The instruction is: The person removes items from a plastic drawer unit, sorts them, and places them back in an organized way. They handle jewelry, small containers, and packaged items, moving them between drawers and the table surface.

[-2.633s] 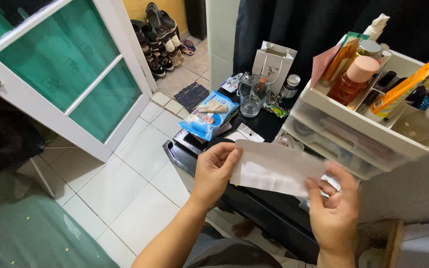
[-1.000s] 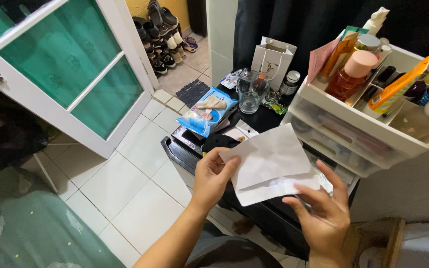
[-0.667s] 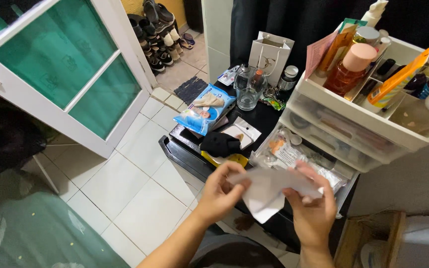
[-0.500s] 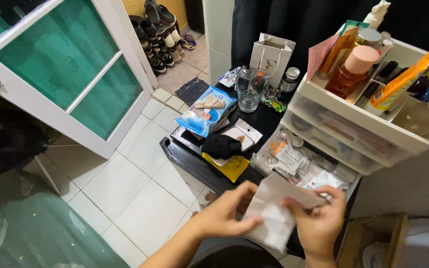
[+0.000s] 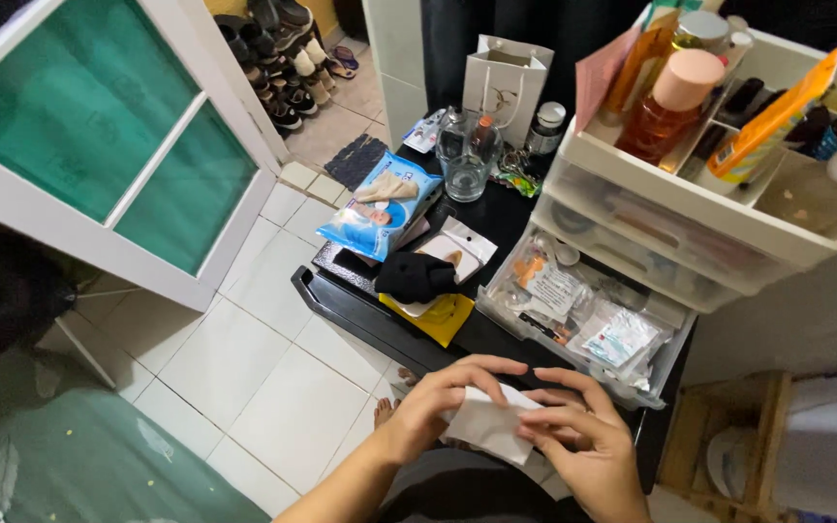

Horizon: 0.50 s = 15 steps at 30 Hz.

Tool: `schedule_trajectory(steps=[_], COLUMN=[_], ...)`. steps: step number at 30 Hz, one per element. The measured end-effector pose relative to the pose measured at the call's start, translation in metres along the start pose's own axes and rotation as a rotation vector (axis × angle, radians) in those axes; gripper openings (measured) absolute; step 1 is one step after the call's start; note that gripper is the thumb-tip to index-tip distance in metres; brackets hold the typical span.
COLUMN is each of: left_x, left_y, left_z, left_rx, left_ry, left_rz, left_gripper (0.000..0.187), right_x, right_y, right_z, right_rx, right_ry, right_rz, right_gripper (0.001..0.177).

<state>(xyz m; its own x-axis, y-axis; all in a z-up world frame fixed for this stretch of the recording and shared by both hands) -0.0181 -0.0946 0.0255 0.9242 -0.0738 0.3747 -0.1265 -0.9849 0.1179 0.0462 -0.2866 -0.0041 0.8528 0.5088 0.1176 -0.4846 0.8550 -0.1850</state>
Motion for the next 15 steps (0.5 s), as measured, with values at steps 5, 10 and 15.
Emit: schedule_trajectory(steps=[5, 10, 15], left_x=[0.002, -0.01, 0.006], left_y=[0.015, 0.025, 0.032], left_z=[-0.003, 0.046, 0.035], left_rx=[-0.108, -0.197, -0.123], left_ry=[-0.076, -0.21, -0.159], left_rz=[-0.074, -0.356, -0.323], left_gripper=[0.043, 0.031, 0.018], right_x=[-0.002, 0.003, 0.001], right_y=[0.004, 0.008, 0.012], right_z=[0.016, 0.023, 0.016], right_rx=[-0.221, -0.189, -0.191], right_ry=[-0.299, -0.326, -0.356], right_rz=[-0.228, -0.28, -0.382], right_gripper=[0.012, 0.014, 0.016])
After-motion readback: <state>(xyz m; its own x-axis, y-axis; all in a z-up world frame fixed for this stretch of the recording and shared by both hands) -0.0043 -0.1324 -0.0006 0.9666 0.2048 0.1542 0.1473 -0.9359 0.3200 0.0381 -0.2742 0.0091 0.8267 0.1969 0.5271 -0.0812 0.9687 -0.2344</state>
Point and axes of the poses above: each hand's wrist, its own x-axis towards the middle knuckle, its own y-axis out of the palm, z = x × y, the point moved 4 cm from there along x, towards the middle knuckle, and after that the axes turned 5 degrees about y, right-handed, at the moved point
